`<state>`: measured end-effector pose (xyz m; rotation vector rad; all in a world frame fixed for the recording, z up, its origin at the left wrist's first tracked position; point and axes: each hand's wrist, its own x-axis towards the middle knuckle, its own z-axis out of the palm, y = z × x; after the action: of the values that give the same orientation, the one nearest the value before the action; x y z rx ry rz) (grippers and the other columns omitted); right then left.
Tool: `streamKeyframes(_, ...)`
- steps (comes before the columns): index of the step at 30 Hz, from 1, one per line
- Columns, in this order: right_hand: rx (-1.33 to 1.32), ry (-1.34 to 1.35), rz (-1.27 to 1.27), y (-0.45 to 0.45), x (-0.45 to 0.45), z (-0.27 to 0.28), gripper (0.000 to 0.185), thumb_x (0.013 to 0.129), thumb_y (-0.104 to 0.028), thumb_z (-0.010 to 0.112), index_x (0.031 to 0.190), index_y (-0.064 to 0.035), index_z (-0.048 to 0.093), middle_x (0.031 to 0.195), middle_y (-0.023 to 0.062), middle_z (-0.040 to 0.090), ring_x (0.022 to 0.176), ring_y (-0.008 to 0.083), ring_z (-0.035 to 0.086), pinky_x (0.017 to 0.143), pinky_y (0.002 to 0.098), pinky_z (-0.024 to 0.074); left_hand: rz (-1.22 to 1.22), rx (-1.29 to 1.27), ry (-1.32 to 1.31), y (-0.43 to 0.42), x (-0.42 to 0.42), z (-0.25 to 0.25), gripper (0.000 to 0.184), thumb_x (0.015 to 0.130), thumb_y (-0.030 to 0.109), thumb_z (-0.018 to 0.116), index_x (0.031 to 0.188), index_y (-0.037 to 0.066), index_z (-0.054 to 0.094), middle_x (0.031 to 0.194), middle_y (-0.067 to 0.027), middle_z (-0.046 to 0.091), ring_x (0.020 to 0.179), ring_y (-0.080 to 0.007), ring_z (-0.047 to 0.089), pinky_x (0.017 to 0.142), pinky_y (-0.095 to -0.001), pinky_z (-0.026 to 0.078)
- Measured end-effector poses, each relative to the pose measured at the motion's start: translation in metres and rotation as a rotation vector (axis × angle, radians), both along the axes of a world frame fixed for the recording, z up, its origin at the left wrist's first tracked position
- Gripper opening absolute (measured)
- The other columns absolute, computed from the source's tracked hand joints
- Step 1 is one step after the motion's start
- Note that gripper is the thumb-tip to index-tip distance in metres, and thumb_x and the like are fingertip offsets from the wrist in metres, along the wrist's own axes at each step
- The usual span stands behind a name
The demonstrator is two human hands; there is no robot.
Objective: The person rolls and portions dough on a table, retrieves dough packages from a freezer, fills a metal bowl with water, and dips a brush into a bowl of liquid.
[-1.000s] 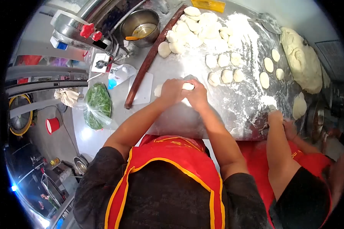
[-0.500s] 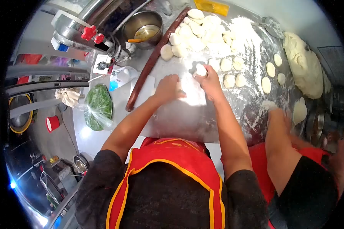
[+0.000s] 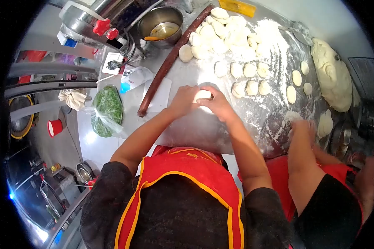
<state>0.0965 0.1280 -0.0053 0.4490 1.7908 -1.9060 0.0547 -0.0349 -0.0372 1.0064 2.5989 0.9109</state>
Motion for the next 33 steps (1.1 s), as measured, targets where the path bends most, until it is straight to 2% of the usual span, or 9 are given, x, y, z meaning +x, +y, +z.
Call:
streamKeyframes(3,0.035,0.019,-0.123,-0.009,0.01,-0.007,0.046,0.07,-0.011,0.071,0.112,-0.0021,0.055,0.078,0.0049,0.06,0.074,0.0106,0.057,0.067,0.0251,0.0461,0.035,0.017,0.034,0.003,0.006,0.007,0.035,0.073,0.031,0.062,0.091,0.002,0.053,0.082,-0.0148,0.058,0.078,-0.0312,0.052,0.076,-0.041,0.036)
streamKeyframes(9,0.227,0.097,-0.236,-0.018,0.012,-0.013,0.033,0.064,-0.002,0.066,0.097,-0.0013,0.061,0.076,0.0039,0.06,0.064,0.0098,0.053,0.059,0.0237,0.0435,0.052,-0.075,0.142,0.015,0.006,-0.003,0.023,0.072,0.026,0.058,0.078,0.004,0.061,0.07,-0.0141,0.059,0.073,-0.0293,0.054,0.073,-0.0389,0.036)
streamKeyframes(15,-0.061,-0.094,-0.391,-0.016,0.014,0.006,0.03,0.063,0.001,0.063,0.093,0.0,0.061,0.077,0.0038,0.06,0.068,0.0114,0.055,0.061,0.0233,0.0446,0.025,-0.226,0.142,0.024,0.009,0.007,0.01,0.067,0.017,0.058,0.067,0.01,0.064,0.063,-0.0104,0.061,0.068,-0.0252,0.058,0.069,-0.0367,0.038)
streamKeyframes(21,-0.203,-0.035,-0.452,-0.007,0.035,0.024,0.031,0.065,0.003,0.066,0.096,0.0004,0.06,0.081,0.0053,0.062,0.072,0.0128,0.059,0.062,0.0235,0.0462,-0.047,-0.359,0.05,0.027,0.002,0.033,0.012,0.07,0.019,0.058,0.067,0.01,0.065,0.064,-0.0098,0.061,0.069,-0.0248,0.059,0.072,-0.0367,0.039)
streamKeyframes(24,-0.308,0.05,-0.514,0.007,0.041,0.048,0.03,0.068,0.002,0.067,0.097,0.0006,0.058,0.085,0.0056,0.061,0.074,0.0132,0.059,0.064,0.0255,0.0475,0.169,-0.297,0.016,0.012,-0.011,0.009,0.02,0.072,0.027,0.06,0.067,0.009,0.065,0.07,-0.0122,0.062,0.072,-0.0271,0.059,0.076,-0.038,0.04)
streamKeyframes(25,-0.235,0.074,-0.506,0.014,0.034,0.042,0.031,0.072,0.001,0.064,0.102,0.0,0.056,0.088,0.0065,0.062,0.076,0.0134,0.059,0.066,0.0257,0.048,0.198,-0.344,-0.155,0.005,-0.012,0.038,0.029,0.069,0.031,0.066,0.082,0.005,0.062,0.086,-0.0143,0.06,0.084,-0.0304,0.056,0.082,-0.0388,0.039)
streamKeyframes(28,0.507,0.162,-0.287,0.022,0.014,0.009,0.032,0.076,0.0,0.06,0.107,-0.0018,0.052,0.09,0.011,0.061,0.081,0.0182,0.059,0.07,0.0294,0.0478,0.106,-0.071,0.002,-0.015,-0.006,0.014,0.047,0.065,0.029,0.072,0.099,0.003,0.054,0.1,-0.0145,0.053,0.096,-0.0332,0.049,0.085,-0.0394,0.038)
streamKeyframes(29,0.771,0.378,-0.248,0.021,0.011,-0.009,0.037,0.077,-0.005,0.063,0.111,-0.0028,0.05,0.092,0.0162,0.058,0.083,0.0263,0.057,0.073,0.0349,0.0465,0.135,-0.076,0.033,-0.019,-0.001,0.012,0.049,0.064,0.027,0.073,0.1,0.003,0.052,0.101,-0.0141,0.052,0.097,-0.0331,0.048,0.085,-0.0398,0.038)
streamKeyframes(33,1.095,0.388,0.044,0.018,0.002,-0.006,0.045,0.073,-0.012,0.069,0.113,-0.0031,0.051,0.102,0.0201,0.055,0.086,0.0341,0.054,0.079,0.0406,0.0448,0.197,-0.156,0.091,-0.035,0.008,0.019,0.048,0.064,0.024,0.075,0.1,0.005,0.049,0.104,-0.0127,0.05,0.099,-0.0316,0.046,0.085,-0.0399,0.039)
